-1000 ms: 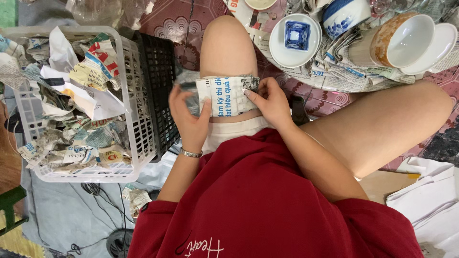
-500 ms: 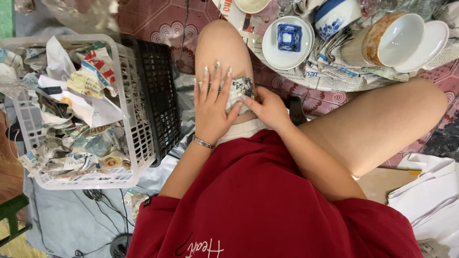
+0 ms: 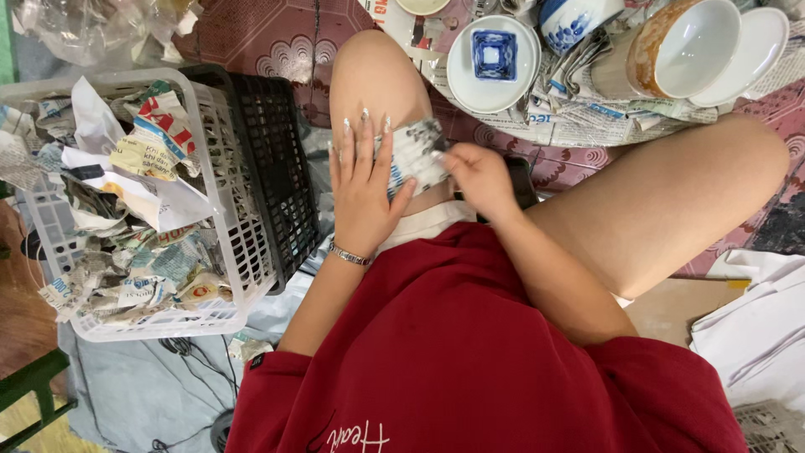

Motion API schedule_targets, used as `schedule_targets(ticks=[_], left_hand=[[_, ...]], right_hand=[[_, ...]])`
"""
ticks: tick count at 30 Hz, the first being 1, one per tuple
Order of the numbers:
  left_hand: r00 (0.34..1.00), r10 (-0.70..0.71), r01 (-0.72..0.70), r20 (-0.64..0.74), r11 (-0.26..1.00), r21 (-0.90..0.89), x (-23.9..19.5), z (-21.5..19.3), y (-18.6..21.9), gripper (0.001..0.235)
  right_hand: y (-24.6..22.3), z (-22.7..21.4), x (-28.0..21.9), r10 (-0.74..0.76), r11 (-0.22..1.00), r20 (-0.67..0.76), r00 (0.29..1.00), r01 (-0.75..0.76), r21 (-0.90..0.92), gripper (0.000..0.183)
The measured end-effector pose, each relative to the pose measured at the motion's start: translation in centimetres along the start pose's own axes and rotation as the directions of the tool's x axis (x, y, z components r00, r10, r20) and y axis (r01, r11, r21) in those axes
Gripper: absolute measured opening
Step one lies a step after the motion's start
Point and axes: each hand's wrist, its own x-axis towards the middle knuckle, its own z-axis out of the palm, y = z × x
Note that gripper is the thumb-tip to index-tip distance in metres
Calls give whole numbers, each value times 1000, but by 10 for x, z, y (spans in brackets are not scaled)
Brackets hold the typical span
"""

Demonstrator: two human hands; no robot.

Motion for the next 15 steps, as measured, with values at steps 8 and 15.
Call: schedule_targets(ticks=[8,15], left_hand=[[999,1,-1,-41,1000,-12,2,7,-5,78],[999,-5,4,-44,1000,-18,-2,8,-5,78]], right_hand=[[-18,-12,-2,-130,978,4,992,127,168,18],[-3,21,-14,42,888,-61,997,-9,460,21]])
